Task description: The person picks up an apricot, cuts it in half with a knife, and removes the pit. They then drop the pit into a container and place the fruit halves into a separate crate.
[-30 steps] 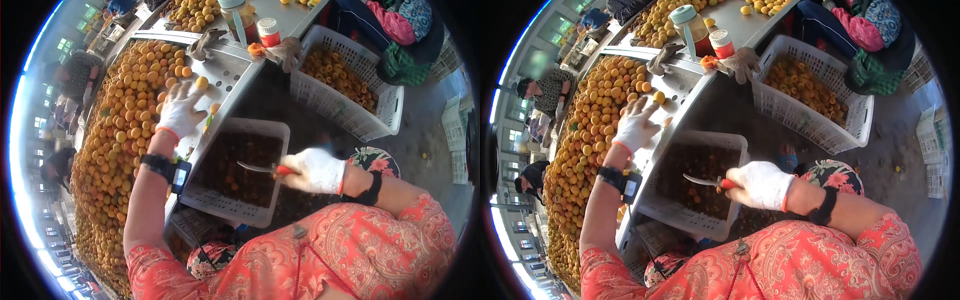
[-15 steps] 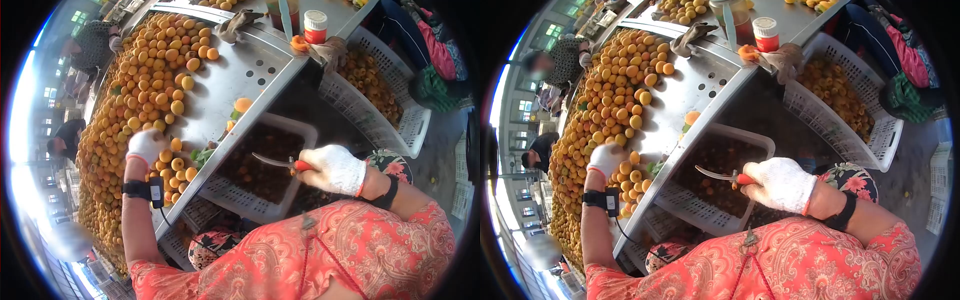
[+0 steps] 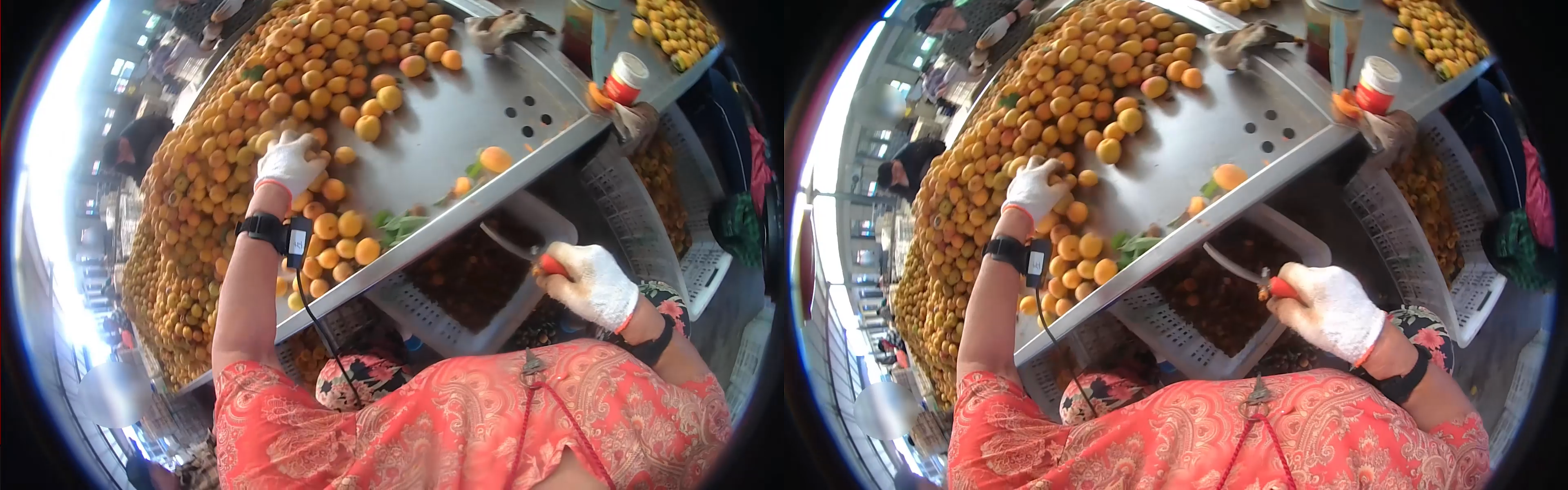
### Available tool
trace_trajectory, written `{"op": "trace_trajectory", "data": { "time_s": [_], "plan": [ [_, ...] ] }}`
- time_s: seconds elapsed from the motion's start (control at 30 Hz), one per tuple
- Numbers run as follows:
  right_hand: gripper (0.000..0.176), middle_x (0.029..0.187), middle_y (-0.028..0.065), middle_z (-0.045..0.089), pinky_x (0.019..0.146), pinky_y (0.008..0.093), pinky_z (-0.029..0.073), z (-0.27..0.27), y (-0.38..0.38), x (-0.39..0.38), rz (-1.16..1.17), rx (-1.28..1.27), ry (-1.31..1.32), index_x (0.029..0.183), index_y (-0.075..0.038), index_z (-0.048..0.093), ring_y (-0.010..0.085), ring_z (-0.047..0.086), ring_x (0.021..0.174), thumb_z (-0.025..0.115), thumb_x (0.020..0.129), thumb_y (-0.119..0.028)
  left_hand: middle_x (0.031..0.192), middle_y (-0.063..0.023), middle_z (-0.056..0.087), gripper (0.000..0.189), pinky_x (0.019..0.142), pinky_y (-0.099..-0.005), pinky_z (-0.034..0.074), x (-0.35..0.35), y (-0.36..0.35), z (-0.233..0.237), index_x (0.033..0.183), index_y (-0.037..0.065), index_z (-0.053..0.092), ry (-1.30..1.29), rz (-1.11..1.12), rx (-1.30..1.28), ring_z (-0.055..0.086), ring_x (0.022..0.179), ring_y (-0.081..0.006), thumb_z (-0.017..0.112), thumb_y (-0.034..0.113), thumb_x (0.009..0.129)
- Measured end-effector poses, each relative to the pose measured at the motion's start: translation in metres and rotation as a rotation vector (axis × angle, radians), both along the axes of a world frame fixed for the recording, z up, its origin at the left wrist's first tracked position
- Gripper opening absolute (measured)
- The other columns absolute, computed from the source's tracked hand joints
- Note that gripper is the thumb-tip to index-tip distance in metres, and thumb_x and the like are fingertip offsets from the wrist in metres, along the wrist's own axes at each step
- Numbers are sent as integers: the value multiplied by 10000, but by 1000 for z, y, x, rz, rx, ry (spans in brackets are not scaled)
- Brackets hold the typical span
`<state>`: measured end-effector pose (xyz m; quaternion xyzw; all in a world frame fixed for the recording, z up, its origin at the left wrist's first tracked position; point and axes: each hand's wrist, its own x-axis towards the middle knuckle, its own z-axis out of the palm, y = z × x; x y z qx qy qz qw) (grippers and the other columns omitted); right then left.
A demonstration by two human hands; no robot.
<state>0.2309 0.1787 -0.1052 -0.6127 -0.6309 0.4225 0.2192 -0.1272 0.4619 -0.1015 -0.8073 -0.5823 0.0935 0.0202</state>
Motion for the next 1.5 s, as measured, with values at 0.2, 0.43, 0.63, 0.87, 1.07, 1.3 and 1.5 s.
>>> {"op": "trace_trajectory", "data": {
  "time_s": [0.2, 0.43, 0.63, 0.87, 1.07, 1.3, 1.5],
  "plan": [
    [69, 746, 31, 582, 624, 270, 472, 1, 14, -8, -196, 311, 129, 892, -11, 575, 105, 546, 673, 631, 917, -43, 1222, -119, 645, 344, 980, -303, 461, -131, -59, 16, 1231, 42, 663, -1082, 227, -173, 618, 1101, -195, 655, 178, 915],
    [172, 1048, 72, 610, 804, 252, 440, -20, 59, 24, -397, 754, -176, 1065, 16, 571, 130, 539, 909, 508, 1040, -142, 1209, -149, 651, 425, 957, -360, 481, -465, -170, -24, 1247, 32, 642, -499, 858, 505, 624, 1094, -272, 674, 272, 897],
    [348, 965, 121, 688, 842, 315, 492, -62, 117, 71, -311, 648, -443, 1164, 77, 604, 190, 627, 889, 571, 1025, -241, 1356, -192, 556, 881, 1019, -372, 433, -583, -225, -54, 1447, -74, 394, -741, 1384, 333, 557, 1190, -290, 684, 517, 863],
    [313, 990, 35, 632, 825, 258, 457, -112, 129, 156, -450, 612, -275, 1171, 29, 628, 122, 562, 895, 575, 1030, -245, 1496, -202, 406, 1125, 1026, -392, 463, -631, -214, -79, 1574, 7, 90, -568, 1358, 471, 485, 1294, -305, 718, 564, 824],
    [344, 1030, 81, 647, 891, 292, 471, -115, 127, 148, -460, 688, -450, 1218, 61, 600, 150, 600, 961, 551, 1038, -229, 1433, -264, 489, 1121, 1054, -375, 417, -581, -217, -69, 1590, 67, 88, -480, 1335, 447, 523, 1281, -351, 688, 600, 807],
    [287, 957, 37, 641, 806, 269, 490, -119, 124, 135, -401, 722, -559, 1205, 23, 614, 103, 588, 849, 542, 1046, -205, 1376, -169, 526, 854, 975, -402, 473, -567, -208, -81, 1497, 40, 351, -954, 1194, 243, 535, 1198, -292, 711, 455, 843],
    [304, 958, 59, 658, 747, 267, 517, -122, 123, 120, -324, 731, -485, 1281, 41, 570, 115, 621, 812, 548, 1033, -134, 1363, -147, 527, 873, 974, -366, 487, -466, -158, -69, 1539, 60, 251, -1236, 1036, 267, 553, 1175, -243, 745, 266, 850]
  ]
}}
